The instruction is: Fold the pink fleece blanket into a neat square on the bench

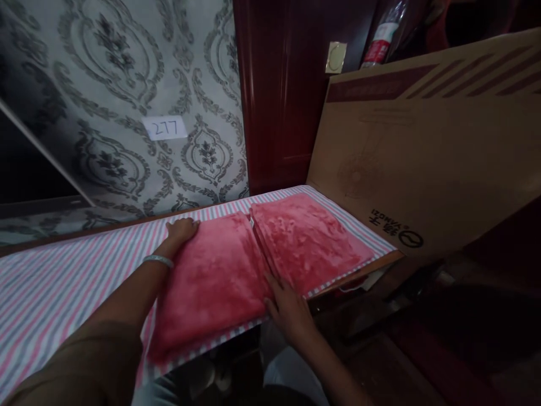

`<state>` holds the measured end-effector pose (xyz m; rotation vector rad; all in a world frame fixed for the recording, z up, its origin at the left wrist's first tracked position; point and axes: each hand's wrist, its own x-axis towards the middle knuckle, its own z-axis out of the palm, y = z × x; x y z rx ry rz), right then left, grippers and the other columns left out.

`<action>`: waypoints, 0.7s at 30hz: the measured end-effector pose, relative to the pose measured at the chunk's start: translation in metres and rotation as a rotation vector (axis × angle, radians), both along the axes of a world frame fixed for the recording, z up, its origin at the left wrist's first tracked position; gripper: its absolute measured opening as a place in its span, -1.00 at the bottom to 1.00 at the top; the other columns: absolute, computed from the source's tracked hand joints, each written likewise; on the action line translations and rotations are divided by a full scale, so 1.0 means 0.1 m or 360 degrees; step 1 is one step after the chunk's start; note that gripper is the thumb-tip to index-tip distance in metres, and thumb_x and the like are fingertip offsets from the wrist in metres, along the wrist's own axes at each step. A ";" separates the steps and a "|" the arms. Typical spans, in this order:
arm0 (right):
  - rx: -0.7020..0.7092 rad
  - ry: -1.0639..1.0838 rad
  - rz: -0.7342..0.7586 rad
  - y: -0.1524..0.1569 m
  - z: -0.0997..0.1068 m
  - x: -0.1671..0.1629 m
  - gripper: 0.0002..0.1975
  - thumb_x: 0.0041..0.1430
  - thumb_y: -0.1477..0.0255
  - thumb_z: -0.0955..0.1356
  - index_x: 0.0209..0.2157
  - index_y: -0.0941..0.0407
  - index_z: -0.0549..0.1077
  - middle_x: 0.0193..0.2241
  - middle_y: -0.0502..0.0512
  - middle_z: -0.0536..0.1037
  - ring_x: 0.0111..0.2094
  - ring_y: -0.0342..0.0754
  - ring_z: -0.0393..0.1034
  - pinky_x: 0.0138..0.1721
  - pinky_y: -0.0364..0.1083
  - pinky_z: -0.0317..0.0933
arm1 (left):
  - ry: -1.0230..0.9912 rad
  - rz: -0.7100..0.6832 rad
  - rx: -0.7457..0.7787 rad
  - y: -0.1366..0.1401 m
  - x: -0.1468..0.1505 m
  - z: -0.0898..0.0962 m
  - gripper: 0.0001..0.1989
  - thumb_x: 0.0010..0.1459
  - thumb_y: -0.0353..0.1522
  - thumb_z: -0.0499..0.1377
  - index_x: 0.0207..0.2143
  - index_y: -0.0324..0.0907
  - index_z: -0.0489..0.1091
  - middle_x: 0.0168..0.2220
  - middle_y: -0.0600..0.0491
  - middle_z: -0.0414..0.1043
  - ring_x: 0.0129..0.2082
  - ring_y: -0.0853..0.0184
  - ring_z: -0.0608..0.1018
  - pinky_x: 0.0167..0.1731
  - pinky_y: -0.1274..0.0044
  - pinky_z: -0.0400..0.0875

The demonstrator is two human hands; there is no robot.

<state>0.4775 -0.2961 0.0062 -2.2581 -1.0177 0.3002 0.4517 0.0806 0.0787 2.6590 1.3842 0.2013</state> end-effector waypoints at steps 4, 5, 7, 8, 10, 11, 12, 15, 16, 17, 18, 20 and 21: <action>-0.0005 0.0018 0.0012 0.00 0.02 0.02 -0.36 0.23 0.45 0.31 0.35 0.03 0.25 0.15 0.33 0.45 0.10 0.27 0.41 0.08 0.21 0.28 | -0.0118 0.0166 0.0028 0.06 -0.40 -0.02 -0.31 0.26 -0.08 -0.03 0.25 -0.42 0.22 0.26 -0.49 0.23 0.24 -0.22 0.35 0.12 0.08 0.30; -0.0005 0.0020 0.0009 0.00 0.03 0.02 -0.37 0.25 0.43 0.31 0.35 0.04 0.25 0.15 0.33 0.45 0.10 0.27 0.40 0.09 0.21 0.28 | -0.0202 0.0217 -0.0048 0.06 -0.47 -0.03 -0.25 0.23 -0.04 0.01 0.26 -0.44 0.20 0.24 -0.50 0.25 0.22 -0.23 0.37 0.10 0.10 0.33; -0.0009 0.0010 0.0009 0.02 0.04 0.03 -0.36 0.27 0.39 0.31 0.37 0.04 0.21 0.16 0.32 0.45 0.11 0.26 0.40 0.10 0.20 0.28 | -0.0405 0.0291 -0.0258 0.05 -0.58 -0.06 -0.21 0.13 -0.02 0.14 0.22 -0.45 0.25 0.14 -0.47 0.37 0.15 -0.22 0.45 0.05 0.15 0.39; -0.0021 0.0000 0.0014 0.04 0.04 0.03 -0.35 0.27 0.39 0.30 0.38 0.04 0.19 0.16 0.31 0.45 0.11 0.26 0.40 0.10 0.20 0.28 | -0.0502 0.0303 -0.0358 0.04 -0.62 -0.08 -0.24 0.08 -0.05 0.21 0.17 -0.43 0.31 0.08 -0.43 0.44 0.10 -0.19 0.49 0.02 0.19 0.42; -0.0029 -0.0026 0.0029 0.07 0.03 0.04 -0.34 0.26 0.42 0.30 0.38 0.04 0.18 0.16 0.31 0.45 0.11 0.23 0.40 0.11 0.18 0.28 | -0.0634 0.0277 -0.0461 -0.01 -0.66 -0.11 -0.39 0.01 -0.16 0.29 0.04 -0.37 0.41 -0.01 -0.34 0.52 0.01 -0.09 0.55 -0.07 0.30 0.48; -0.0009 -0.0038 0.0035 0.08 0.02 0.04 -0.35 0.26 0.44 0.30 0.38 0.05 0.19 0.16 0.30 0.45 0.11 0.20 0.40 0.11 0.16 0.28 | -0.0686 0.0261 -0.0469 -0.05 -0.68 -0.13 -0.47 0.01 -0.22 0.28 0.01 -0.34 0.43 -0.01 -0.30 0.53 -0.02 -0.03 0.57 -0.11 0.36 0.50; 0.0027 -0.0045 0.0041 0.09 0.01 0.04 -0.36 0.26 0.46 0.29 0.36 0.06 0.21 0.16 0.30 0.45 0.11 0.18 0.40 0.11 0.13 0.29 | -0.0750 0.0256 -0.0478 -0.08 -0.69 -0.14 -0.53 0.04 -0.27 0.25 -0.01 -0.31 0.43 0.01 -0.27 0.52 -0.03 0.03 0.58 -0.15 0.40 0.51; 0.0139 -0.0057 0.0037 0.12 -0.05 0.04 -0.41 0.26 0.48 0.27 0.32 0.06 0.29 0.16 0.25 0.46 0.12 0.11 0.40 0.13 0.07 0.28 | -0.0966 0.0287 -0.0526 -0.19 -0.74 -0.14 -0.57 0.09 -0.32 0.18 0.03 -0.24 0.40 0.07 -0.20 0.49 -0.07 0.12 0.60 -0.22 0.45 0.53; 0.0150 -0.0062 0.0026 0.13 -0.07 0.04 -0.43 0.26 0.48 0.27 0.31 0.07 0.31 0.16 0.24 0.46 0.11 0.11 0.41 0.14 0.07 0.28 | -0.1028 0.0306 -0.0561 -0.22 -0.77 -0.13 -0.56 0.07 -0.32 0.20 0.03 -0.23 0.40 0.04 -0.20 0.51 -0.09 0.11 0.60 -0.24 0.43 0.54; 0.0152 -0.0065 0.0016 0.13 -0.09 0.04 -0.43 0.26 0.49 0.27 0.30 0.07 0.32 0.15 0.23 0.47 0.11 0.11 0.41 0.14 0.08 0.28 | -0.1073 0.0323 -0.0597 -0.25 -0.80 -0.12 -0.54 0.03 -0.30 0.25 0.02 -0.23 0.41 0.00 -0.20 0.53 -0.11 0.08 0.60 -0.24 0.40 0.55; 0.0154 -0.0065 0.0012 0.13 -0.10 0.04 -0.44 0.25 0.49 0.27 0.29 0.08 0.33 0.14 0.23 0.48 0.10 0.11 0.42 0.14 0.08 0.28 | -0.1101 0.0342 -0.0622 -0.28 -0.84 -0.11 -0.50 -0.02 -0.29 0.29 0.01 -0.24 0.42 -0.04 -0.20 0.54 -0.10 0.04 0.60 -0.22 0.36 0.55; 0.0184 -0.0054 0.0011 0.14 -0.13 0.04 -0.44 0.25 0.50 0.28 0.29 0.09 0.34 0.14 0.22 0.49 0.10 0.11 0.43 0.15 0.08 0.28 | -0.1148 0.0341 -0.0659 -0.35 -0.94 -0.09 -0.42 -0.07 -0.24 0.34 0.03 -0.25 0.41 -0.07 -0.20 0.55 -0.02 -0.03 0.57 -0.08 0.28 0.53; 0.0210 -0.0047 0.0013 0.14 -0.15 0.04 -0.44 0.24 0.50 0.28 0.29 0.10 0.33 0.14 0.22 0.49 0.11 0.10 0.43 0.15 0.08 0.28 | -0.1186 0.0291 -0.0687 -0.39 -1.01 -0.08 -0.38 -0.05 -0.20 0.33 0.07 -0.23 0.39 -0.03 -0.19 0.53 0.06 -0.02 0.53 0.02 0.26 0.49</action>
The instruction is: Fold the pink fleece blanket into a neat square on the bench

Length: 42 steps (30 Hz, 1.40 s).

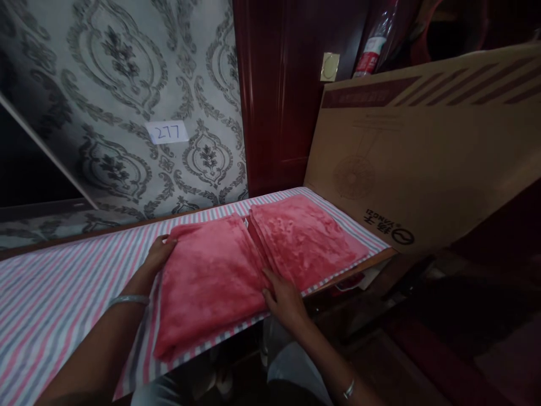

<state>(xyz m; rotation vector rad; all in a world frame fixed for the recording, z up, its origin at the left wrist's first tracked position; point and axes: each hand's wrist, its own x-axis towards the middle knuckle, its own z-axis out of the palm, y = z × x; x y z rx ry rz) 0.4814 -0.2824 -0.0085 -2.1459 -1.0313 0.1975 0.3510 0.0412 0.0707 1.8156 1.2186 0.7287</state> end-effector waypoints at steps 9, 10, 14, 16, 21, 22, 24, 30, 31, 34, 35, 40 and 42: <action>-0.0038 -0.0051 -0.0059 0.02 -0.01 -0.04 -0.44 0.25 0.50 0.29 0.29 0.08 0.33 0.15 0.22 0.49 0.09 0.13 0.45 0.11 0.10 0.32 | -0.0012 -0.0266 -0.0002 -0.51 -0.59 -0.44 0.12 -0.18 -0.02 0.38 0.37 -0.17 0.02 0.38 -0.23 0.11 0.35 -0.10 0.23 0.34 0.13 0.13; -0.0074 -0.0054 -0.0063 0.03 0.01 -0.05 -0.44 0.26 0.50 0.28 0.29 0.07 0.33 0.14 0.22 0.50 0.08 0.14 0.46 0.09 0.10 0.33 | -0.0042 -0.0320 0.0110 -0.56 -0.65 -0.54 0.10 -0.17 -0.03 0.36 0.37 -0.16 0.01 0.40 -0.21 0.06 0.38 -0.08 0.18 0.36 0.15 0.10; -0.0100 -0.0058 -0.0072 0.05 0.04 -0.08 -0.44 0.26 0.51 0.27 0.29 0.06 0.33 0.13 0.23 0.51 0.06 0.14 0.48 0.08 0.10 0.34 | -0.0022 -0.0321 0.0365 -0.68 -0.78 -0.76 -0.03 -0.07 -0.05 0.25 0.35 -0.17 0.05 0.40 -0.18 0.07 0.40 -0.04 0.15 0.37 0.17 0.06; -0.0026 -0.0049 -0.0050 0.02 0.02 -0.06 -0.43 0.23 0.52 0.27 0.29 0.08 0.34 0.10 0.23 0.53 0.04 0.13 0.49 0.07 0.09 0.35 | 0.0037 -0.0320 0.0398 -0.69 -0.78 -0.73 -0.05 -0.05 -0.04 0.21 0.34 -0.21 0.05 0.36 -0.23 0.11 0.37 -0.08 0.19 0.35 0.12 0.11; 0.0518 -0.0061 -0.0185 -0.33 -0.10 0.27 -0.59 0.27 0.39 0.23 0.07 0.09 0.54 -0.06 0.19 0.63 -0.05 0.06 0.54 0.00 0.03 0.39 | 0.0365 -0.0214 0.0885 -0.73 -0.70 -0.44 -0.05 -0.02 0.03 0.15 0.33 -0.33 0.11 0.34 -0.39 0.04 0.22 -0.27 0.35 0.19 -0.09 0.26; 0.0622 -0.0100 -0.0290 -0.43 -0.11 0.39 -0.61 0.28 0.36 0.21 0.00 0.08 0.57 -0.09 0.18 0.64 -0.07 0.05 0.54 -0.02 0.02 0.40 | 0.0397 -0.0245 0.1039 -0.75 -0.64 -0.38 -0.12 0.02 0.03 0.13 0.28 -0.32 0.19 0.33 -0.39 0.08 0.19 -0.25 0.38 0.17 -0.08 0.29; 0.0745 -0.0206 -0.0500 -0.65 -0.13 0.65 -0.62 0.28 0.30 0.20 -0.10 0.09 0.60 -0.15 0.19 0.64 -0.13 0.06 0.54 -0.08 0.02 0.41 | 0.0361 -0.0494 0.1272 -0.85 -0.45 -0.26 -0.33 0.13 -0.02 0.07 0.16 -0.26 0.35 0.24 -0.31 0.26 0.14 -0.14 0.44 0.17 0.01 0.33; 0.0695 -0.0683 -0.0758 -0.93 -0.11 1.34 -0.56 0.26 0.27 0.22 0.04 0.17 0.51 -0.08 0.29 0.56 -0.06 0.13 0.43 0.01 0.14 0.33 | 0.0280 -0.1447 0.1383 -1.37 0.79 0.04 -0.52 0.32 -0.17 -0.05 0.16 -0.14 0.40 0.19 -0.14 0.42 0.21 0.14 0.43 0.24 0.25 0.32; 0.0645 -0.0754 -0.0766 -0.93 -0.11 1.43 -0.55 0.25 0.28 0.22 0.07 0.17 0.49 -0.04 0.30 0.54 -0.01 0.15 0.39 0.06 0.16 0.30 | 0.0338 -0.1500 0.1380 -1.46 1.02 0.08 -0.48 0.32 -0.15 -0.03 0.21 -0.17 0.36 0.26 -0.17 0.34 0.27 0.11 0.37 0.28 0.24 0.26; 0.0411 -0.0797 -0.0906 -0.96 -0.12 1.73 -0.50 0.22 0.30 0.26 0.14 0.19 0.43 0.08 0.35 0.47 0.11 0.19 0.31 0.14 0.20 0.21 | 0.0483 -0.1469 0.1381 -1.70 1.54 0.05 -0.30 0.26 -0.08 0.07 0.35 -0.26 0.17 0.41 -0.32 0.02 0.42 -0.06 0.10 0.36 0.10 0.04; 0.0296 -0.0746 -0.0972 -0.99 -0.11 1.82 -0.48 0.23 0.30 0.26 0.16 0.22 0.40 0.11 0.38 0.45 0.14 0.20 0.30 0.16 0.19 0.19 | 0.0543 -0.1462 0.1361 -1.76 1.64 -0.02 -0.24 0.23 -0.06 0.12 0.37 -0.26 0.14 0.42 -0.35 -0.04 0.43 -0.12 0.04 0.35 0.04 0.00; -0.0342 -0.0251 -0.1071 -1.15 0.00 2.07 -0.36 0.33 0.25 0.24 0.33 0.30 0.20 0.07 0.42 0.50 0.10 0.21 0.39 0.13 0.09 0.21 | 0.0938 -0.1530 0.1226 -1.91 1.70 -0.53 -0.16 0.17 -0.02 0.20 0.41 -0.07 0.05 0.46 -0.29 -0.21 0.44 -0.25 -0.12 0.29 -0.13 -0.11; -0.0466 -0.0142 -0.1071 -1.18 0.06 2.09 -0.34 0.34 0.21 0.23 0.35 0.26 0.18 0.05 0.41 0.51 0.10 0.22 0.41 0.11 0.10 0.23 | 0.0951 -0.1532 0.1222 -1.93 1.66 -0.62 -0.16 0.19 -0.01 0.17 0.42 -0.04 0.00 0.47 -0.27 -0.26 0.45 -0.23 -0.17 0.29 -0.14 -0.13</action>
